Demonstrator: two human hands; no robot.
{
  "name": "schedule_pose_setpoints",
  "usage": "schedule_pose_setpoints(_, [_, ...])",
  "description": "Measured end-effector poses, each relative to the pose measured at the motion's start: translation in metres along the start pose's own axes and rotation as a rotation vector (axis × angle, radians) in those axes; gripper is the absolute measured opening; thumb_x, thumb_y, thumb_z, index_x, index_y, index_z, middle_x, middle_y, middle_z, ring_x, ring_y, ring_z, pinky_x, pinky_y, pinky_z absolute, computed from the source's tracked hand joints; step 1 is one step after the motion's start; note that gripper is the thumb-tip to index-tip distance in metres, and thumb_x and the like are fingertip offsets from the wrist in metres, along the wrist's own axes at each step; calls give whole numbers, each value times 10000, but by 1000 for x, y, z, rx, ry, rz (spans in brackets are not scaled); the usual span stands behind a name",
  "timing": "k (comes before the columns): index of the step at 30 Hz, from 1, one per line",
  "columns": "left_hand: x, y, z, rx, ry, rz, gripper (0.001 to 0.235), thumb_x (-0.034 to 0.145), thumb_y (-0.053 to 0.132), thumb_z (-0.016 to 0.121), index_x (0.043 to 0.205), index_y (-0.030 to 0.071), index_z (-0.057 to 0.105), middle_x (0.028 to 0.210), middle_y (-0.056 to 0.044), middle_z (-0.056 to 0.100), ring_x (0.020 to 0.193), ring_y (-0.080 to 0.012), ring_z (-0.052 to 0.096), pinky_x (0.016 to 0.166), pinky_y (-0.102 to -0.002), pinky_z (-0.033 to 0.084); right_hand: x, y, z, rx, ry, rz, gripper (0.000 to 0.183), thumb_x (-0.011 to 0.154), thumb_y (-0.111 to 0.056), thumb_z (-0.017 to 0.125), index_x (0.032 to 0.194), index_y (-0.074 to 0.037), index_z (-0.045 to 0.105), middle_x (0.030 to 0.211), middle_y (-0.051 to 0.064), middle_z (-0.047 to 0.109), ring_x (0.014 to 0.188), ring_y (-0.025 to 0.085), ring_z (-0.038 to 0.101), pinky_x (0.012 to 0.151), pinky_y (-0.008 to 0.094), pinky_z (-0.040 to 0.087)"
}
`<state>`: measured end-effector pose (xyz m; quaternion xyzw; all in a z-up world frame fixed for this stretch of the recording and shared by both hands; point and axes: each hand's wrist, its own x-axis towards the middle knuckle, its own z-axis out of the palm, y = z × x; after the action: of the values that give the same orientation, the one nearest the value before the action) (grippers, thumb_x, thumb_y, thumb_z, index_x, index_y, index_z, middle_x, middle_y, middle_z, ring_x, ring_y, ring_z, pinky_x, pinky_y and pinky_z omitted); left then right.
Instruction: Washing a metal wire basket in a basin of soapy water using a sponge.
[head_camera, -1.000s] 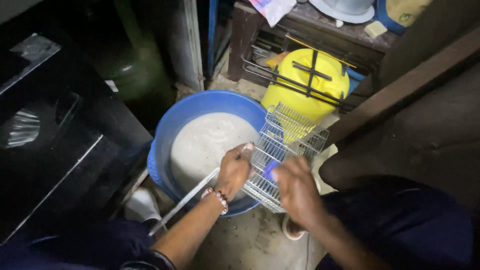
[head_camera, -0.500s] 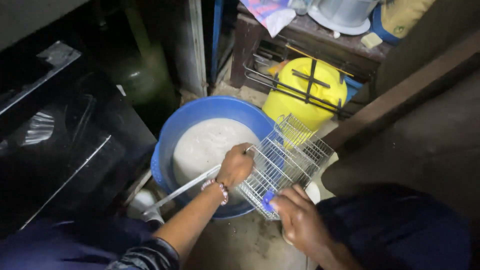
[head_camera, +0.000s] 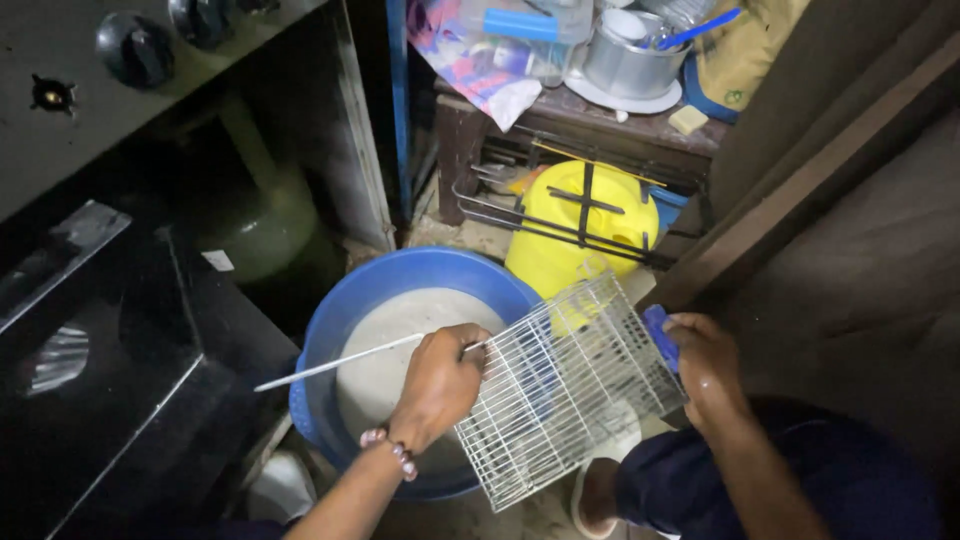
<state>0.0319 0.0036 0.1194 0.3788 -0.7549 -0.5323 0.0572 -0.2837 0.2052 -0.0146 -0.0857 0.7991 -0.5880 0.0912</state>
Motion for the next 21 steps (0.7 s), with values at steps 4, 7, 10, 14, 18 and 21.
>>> schedule_pose_setpoints(4, [11,-12,2,-243,17,-57,431,1100,1,463,1172,91,878,966,-61,858,626,-125,563,572,-302,441,34,-10,-24,130,-160,149,128,961,-127,756,1074,-88,801,937,78,751,823,217,687,728,405,550])
schedule_pose_setpoints(7, [31,-42,17,-377,69,-36,475,1064,-43,452,1207,59,893,1053,-72,882,716,-127,603,593,-289,453,49,-4,-29,-25,-175,90,153,988,-158,720,1068,-85,828,1035,87,797,942,223,721,828,418,542])
schedule_pose_setpoints(10, [42,-58,24,-402,91,48,490,1018,-97,470,1125,44,927,1176,-60,919,1046,-162,800,885,-296,593,56,21,-23,-81,-173,135,236,1065,-249,644,972,-85,785,931,108,755,830,253,684,740,476,506])
schedule_pose_setpoints(14, [45,-61,20,-493,-25,137,396,924,-200,515,913,-9,862,860,-112,817,778,-233,780,804,-390,690,6,-42,-2,31,-179,414,223,1011,-206,505,954,-70,673,836,159,655,750,351,621,680,563,509])
schedule_pose_setpoints(18, [40,-66,18,-377,-37,111,401,950,-158,503,816,18,838,931,-102,855,875,-225,788,777,-385,695,3,6,5,-91,-128,66,245,1016,-194,559,1113,-106,765,1244,64,797,1187,225,653,1117,396,446])
schedule_pose_setpoints(21, [34,-63,18,-74,-67,124,422,967,-108,539,818,88,882,951,-63,930,942,-173,864,858,-327,717,7,24,19,-160,-90,39,221,1062,-241,554,1002,-100,713,913,58,684,903,197,583,862,411,485])
